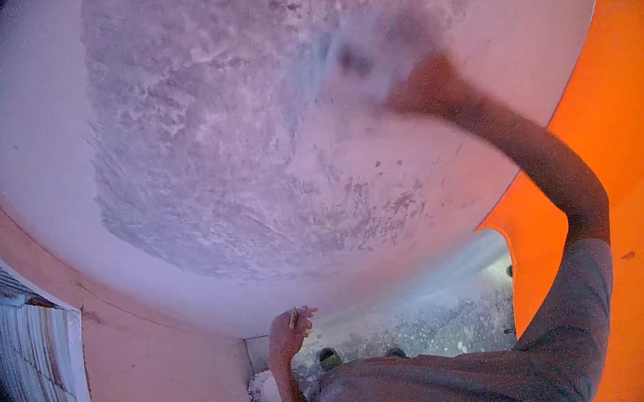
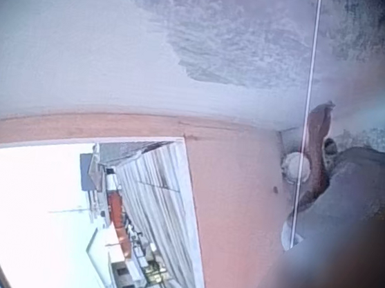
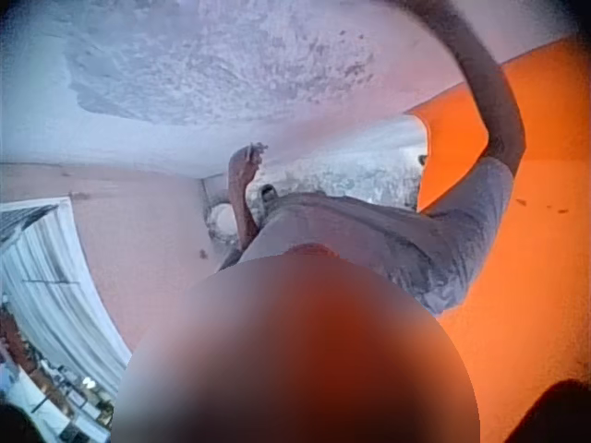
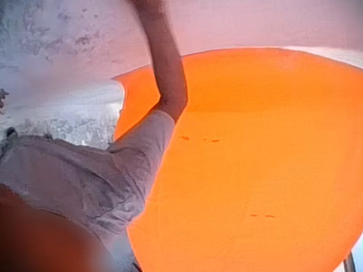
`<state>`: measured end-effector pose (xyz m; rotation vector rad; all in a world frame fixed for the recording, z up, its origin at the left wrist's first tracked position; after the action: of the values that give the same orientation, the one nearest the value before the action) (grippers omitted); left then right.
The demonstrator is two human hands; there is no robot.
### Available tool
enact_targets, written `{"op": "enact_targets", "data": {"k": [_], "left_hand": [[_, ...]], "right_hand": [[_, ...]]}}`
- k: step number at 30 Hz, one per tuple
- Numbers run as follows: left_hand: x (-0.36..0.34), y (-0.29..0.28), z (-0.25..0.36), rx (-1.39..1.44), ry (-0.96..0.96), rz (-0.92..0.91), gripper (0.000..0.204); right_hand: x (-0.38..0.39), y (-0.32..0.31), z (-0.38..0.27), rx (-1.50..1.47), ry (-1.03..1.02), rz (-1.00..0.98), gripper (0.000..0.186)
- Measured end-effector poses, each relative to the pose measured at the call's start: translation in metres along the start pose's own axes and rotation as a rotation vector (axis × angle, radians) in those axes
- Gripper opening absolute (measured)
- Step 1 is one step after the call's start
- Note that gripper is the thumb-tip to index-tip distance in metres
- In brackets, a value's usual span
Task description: The recorder is scraping and patching a damaged area of the ceiling.
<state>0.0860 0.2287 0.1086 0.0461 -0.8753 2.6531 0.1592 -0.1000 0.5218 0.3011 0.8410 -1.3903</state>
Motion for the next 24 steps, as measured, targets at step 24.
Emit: {"op": "enact_targets", "data": {"k": [24], "left_hand": [[-0.001,0.003,-0.035,0.068,-0.138,-0.077,0.036]], "right_hand": [[0.028,0.021,-0.065,0.263,-0.286,-0.495,0.01]]}}
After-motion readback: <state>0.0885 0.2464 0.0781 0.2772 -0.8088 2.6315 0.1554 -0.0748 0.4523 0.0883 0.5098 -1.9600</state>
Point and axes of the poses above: each hand's wrist, its own x-axis away from the middle knuckle, its own y-axis out of the palm, z = x × y, the point moved 1 cm from there along -x, towards the middle knuckle, and after that the axes turned 7 degrees about -x, right-handed, at the moved point
